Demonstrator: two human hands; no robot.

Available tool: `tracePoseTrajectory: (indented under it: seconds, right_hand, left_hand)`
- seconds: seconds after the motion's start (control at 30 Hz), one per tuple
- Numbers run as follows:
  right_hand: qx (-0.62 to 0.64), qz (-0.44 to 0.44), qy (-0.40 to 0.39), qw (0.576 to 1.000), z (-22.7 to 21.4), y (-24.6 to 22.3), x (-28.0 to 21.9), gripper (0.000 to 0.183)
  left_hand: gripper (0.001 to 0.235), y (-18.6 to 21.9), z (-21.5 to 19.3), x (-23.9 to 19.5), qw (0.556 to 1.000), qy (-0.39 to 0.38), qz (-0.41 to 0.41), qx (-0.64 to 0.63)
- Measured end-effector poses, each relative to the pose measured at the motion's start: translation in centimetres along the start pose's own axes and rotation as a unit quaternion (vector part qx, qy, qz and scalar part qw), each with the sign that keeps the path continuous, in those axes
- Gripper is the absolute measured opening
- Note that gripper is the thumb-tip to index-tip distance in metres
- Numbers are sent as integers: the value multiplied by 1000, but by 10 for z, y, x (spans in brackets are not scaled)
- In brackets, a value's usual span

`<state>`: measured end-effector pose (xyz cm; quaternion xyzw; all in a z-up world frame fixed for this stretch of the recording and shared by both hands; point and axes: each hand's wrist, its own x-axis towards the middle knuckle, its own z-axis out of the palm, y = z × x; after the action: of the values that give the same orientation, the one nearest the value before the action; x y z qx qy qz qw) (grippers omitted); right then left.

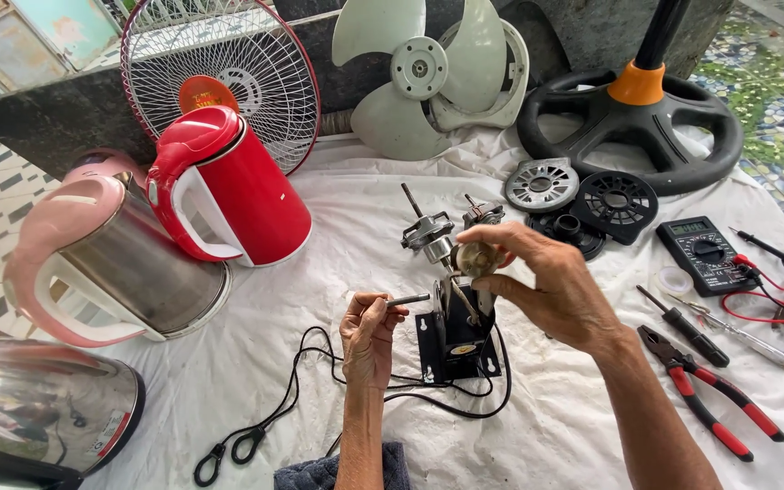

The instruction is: The person is repairing a small electric motor, likely from a fan or kettle. They use their hands to manipulate the motor's internal components, including the rotor and stator, and connect wires to it. Various tools and appliance parts are visible on the white sheet.

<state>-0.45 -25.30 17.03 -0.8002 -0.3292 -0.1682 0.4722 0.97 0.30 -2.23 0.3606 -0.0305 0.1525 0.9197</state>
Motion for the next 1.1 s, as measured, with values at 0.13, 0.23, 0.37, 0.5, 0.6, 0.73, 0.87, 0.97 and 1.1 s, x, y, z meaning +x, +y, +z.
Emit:
tracePoseTrajectory:
  seconds: [0.13,0.23,0.37,0.5,0.6,0.73,0.87,0.97,1.1]
  right_hand:
    - [-6,-18,69,997,-11,-27,5,49]
    - [2,-20,103,994,-9,-26,2,53]
    - [26,-20,147,989,-1,-8,-1,54]
    - [-43,26,106,993,5,-12,4,55]
    - [-52,85,118,988,10,-14,8,53]
    - [-74,107,120,984,5,-14,8,42]
    - [-12,200,11,980,-8,-19,8,40]
    - [80,265,-15,961,-18,-32,12,29]
    - [64,274,-27,959,-22,-33,12,29]
  left_hand:
    - [13,3,1,-2,1000,1,-8,3]
    - [13,1,-1,-1,1000,0,-8,8]
    - [14,1,2,-4,1000,4,-7,11]
    - [7,14,20,-13,1000,5,-16,13]
    - [7,15,24,-13,1000,7,-16,21]
    - [8,11,20,-10,1000,9,-15,16]
    - [9,6,17,-9,1000,8,-15,4]
    - [8,3,18,-9,1000,21,-20,9]
    - [9,8,21,-10,1000,13,-15,11]
